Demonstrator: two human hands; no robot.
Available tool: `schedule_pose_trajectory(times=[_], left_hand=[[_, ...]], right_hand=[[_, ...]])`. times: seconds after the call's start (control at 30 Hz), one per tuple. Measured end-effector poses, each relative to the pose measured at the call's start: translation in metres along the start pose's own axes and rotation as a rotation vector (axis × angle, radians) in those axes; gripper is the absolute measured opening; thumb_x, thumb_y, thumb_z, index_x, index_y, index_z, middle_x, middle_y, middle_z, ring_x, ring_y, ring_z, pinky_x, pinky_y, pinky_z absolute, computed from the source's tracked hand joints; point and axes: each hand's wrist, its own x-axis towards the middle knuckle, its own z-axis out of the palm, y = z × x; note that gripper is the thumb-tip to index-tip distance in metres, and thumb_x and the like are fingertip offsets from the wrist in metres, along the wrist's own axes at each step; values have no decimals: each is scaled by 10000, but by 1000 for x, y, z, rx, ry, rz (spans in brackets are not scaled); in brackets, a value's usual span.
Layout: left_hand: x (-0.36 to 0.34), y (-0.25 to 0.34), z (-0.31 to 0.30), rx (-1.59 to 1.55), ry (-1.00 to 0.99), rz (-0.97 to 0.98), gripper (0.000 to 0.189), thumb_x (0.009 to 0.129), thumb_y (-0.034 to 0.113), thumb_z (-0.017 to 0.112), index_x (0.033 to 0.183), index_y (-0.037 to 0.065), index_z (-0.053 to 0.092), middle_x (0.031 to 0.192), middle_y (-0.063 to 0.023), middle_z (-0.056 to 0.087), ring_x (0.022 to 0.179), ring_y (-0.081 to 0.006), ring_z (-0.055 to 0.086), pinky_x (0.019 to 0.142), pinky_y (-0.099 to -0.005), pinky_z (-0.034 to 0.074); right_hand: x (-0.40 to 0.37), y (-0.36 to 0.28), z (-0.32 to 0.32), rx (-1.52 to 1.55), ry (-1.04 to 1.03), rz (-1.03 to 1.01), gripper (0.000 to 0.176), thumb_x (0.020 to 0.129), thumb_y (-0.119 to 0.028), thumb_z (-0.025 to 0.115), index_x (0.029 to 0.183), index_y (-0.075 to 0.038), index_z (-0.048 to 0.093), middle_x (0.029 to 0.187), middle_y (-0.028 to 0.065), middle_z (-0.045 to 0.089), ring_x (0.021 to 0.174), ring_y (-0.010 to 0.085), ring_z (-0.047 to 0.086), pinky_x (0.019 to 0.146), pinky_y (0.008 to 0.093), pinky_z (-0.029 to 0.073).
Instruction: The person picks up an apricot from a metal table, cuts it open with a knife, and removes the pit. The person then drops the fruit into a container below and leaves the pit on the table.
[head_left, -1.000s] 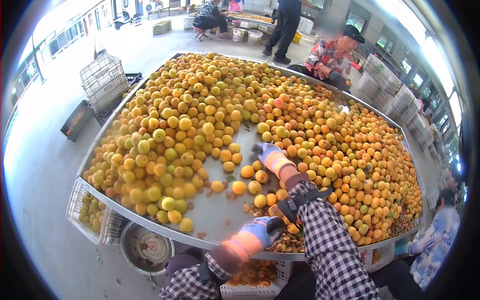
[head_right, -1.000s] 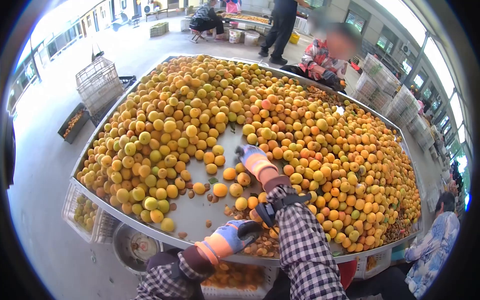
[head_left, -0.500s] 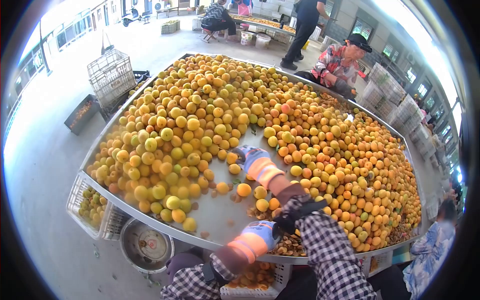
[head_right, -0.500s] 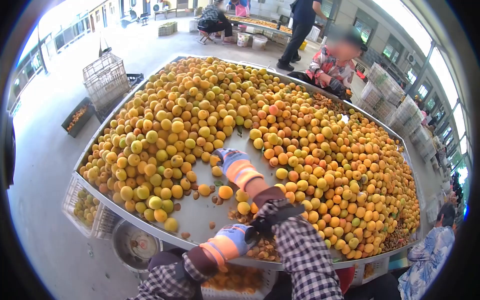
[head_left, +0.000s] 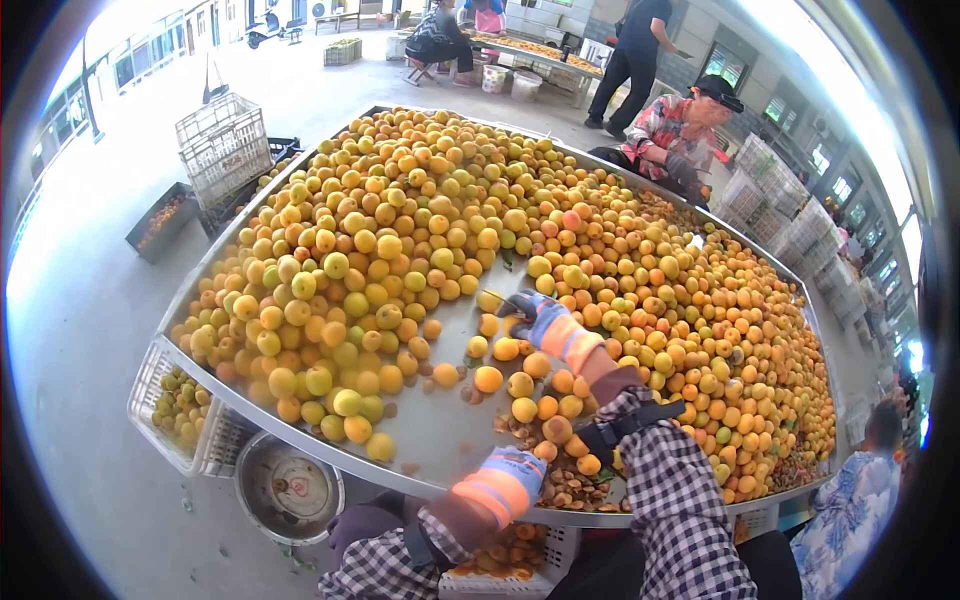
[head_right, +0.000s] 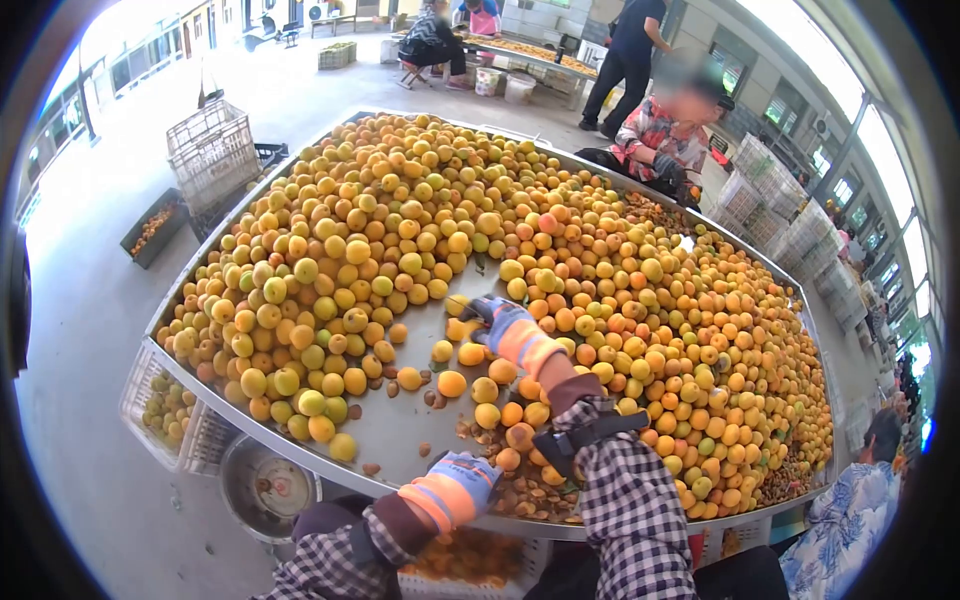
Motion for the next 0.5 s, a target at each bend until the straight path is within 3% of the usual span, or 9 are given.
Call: schedule_pose_trajectory(times=[0.1,0.2,0.27,0.4,0.5], left_hand=[[-1,3,-2,34,-22,-9,302,874,306,557,1074,93,635,1017,-124,667,971,-304,627,831,-425,483],[3,-1,-7,29,-46,-64,301,866,304,569,1085,107,629,1003,-117,664,965,-305,623,836,-421,479],[2,-11,-9,-4,228,-135,311,851,297,590,1103,117,612,1023,-123,650,979,-311,615,846,-418,477],[0,-30,-29,90,462,-472,543,800,292,655,1295,140,491,1333,-119,487,1201,-318,497,958,-408,438],[24,-63,-10,101,528,-595,566,794,272,657,1316,143,479,1363,-130,472,1249,-337,462,986,-415,420]], right_hand=[[-17,14,-15,-269,-41,153,367,793,-219,656,1155,-213,600,1161,113,579,1065,303,584,891,395,481],[-13,21,-6,-283,-77,210,370,807,-270,641,1172,-222,598,1179,117,571,1077,308,580,905,399,474],[-7,23,5,-297,-59,143,408,820,-340,614,1214,-240,583,1194,118,574,1080,312,581,921,393,467],[0,3,13,-153,-255,101,438,815,-381,595,1230,-241,598,1098,121,657,1007,298,626,887,375,487],[0,8,19,-28,-405,141,411,807,-370,608,1196,-241,624,1097,110,669,991,286,635,893,366,490]])
